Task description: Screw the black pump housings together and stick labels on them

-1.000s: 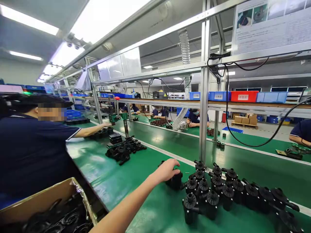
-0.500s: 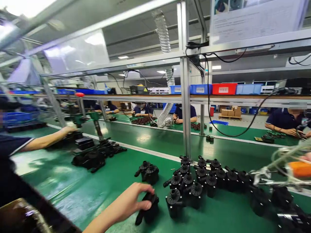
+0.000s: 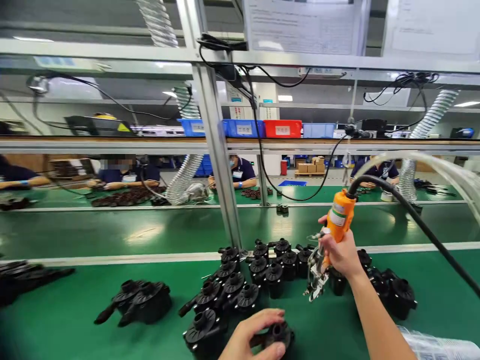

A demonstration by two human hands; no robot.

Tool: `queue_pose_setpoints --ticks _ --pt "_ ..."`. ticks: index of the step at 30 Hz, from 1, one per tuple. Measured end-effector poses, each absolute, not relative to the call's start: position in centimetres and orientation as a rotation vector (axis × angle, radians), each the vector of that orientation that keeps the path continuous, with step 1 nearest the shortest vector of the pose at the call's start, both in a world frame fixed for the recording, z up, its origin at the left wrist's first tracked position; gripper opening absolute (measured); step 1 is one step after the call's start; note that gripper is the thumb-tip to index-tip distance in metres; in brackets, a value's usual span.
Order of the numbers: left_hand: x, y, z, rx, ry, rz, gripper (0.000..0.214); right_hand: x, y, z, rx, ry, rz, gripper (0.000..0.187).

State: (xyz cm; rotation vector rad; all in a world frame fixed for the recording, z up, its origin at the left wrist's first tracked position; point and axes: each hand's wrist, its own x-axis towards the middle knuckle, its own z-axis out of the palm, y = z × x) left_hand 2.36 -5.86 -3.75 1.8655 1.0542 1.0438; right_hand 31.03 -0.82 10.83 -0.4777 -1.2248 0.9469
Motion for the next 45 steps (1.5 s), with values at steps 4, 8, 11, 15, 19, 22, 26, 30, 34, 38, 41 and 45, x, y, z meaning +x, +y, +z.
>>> queue_pose_setpoints --ticks 4,8,11,15,19,22,26,30,34,38,41,45 --pt "8.1 -2.5 -3.0 1.702 0.993 0.904 0.051 30.5 -4.6 13.8 -0.667 -1.253 0.546 0.07" --pt "10.0 -1.3 -2.8 1.611 0.944 0.811 0.052 29.2 -6.0 14.9 -0.681 -1.203 0.461 0.069" --pt "10.2 -1.3 -3.2 1.563 0.928 0.825 0.053 29.1 -5.5 14.5 -0.662 -1.136 0.48 0.077" --pt "10.4 -1.5 -3.3 1.491 0.889 0.815 0.052 29.9 -5.2 13.7 -0.706 -1.089 0.504 0.074" --pt "10.6 -1.5 -2.6 1.475 0.85 0.786 0.047 30.0 -5.4 13.6 -0.725 -1.101 0.493 0.07" --pt "10.6 -1.6 -2.0 1.488 0.81 0.765 0.041 29.1 -5.6 13.9 -0.745 -1.12 0.453 0.072" --pt "10.7 -1.8 -1.4 1.463 0.769 0.778 0.039 26.9 -5.5 14.6 -0.764 -1.169 0.39 0.065" --pt "10.7 -1.9 -1.0 1.488 0.743 0.778 0.038 25.6 -5.2 14.7 -0.807 -1.218 0.323 0.057" --pt "10.7 -2.0 -0.9 1.485 0.75 0.772 0.038 25.7 -5.0 13.9 -0.855 -1.222 0.313 0.052" --pt "10.8 -2.2 -1.1 1.539 0.781 0.781 0.035 25.7 -4.8 13.5 -0.872 -1.182 0.327 0.052" --pt "10.5 -2.1 -1.5 1.676 0.879 0.84 0.027 26.0 -4.8 13.8 -0.871 -1.136 0.315 0.053" --pt "9.2 -1.5 -2.2 1.692 0.856 1.068 0.031 28.4 -5.6 14.2 -0.882 -1.038 0.2 0.054"
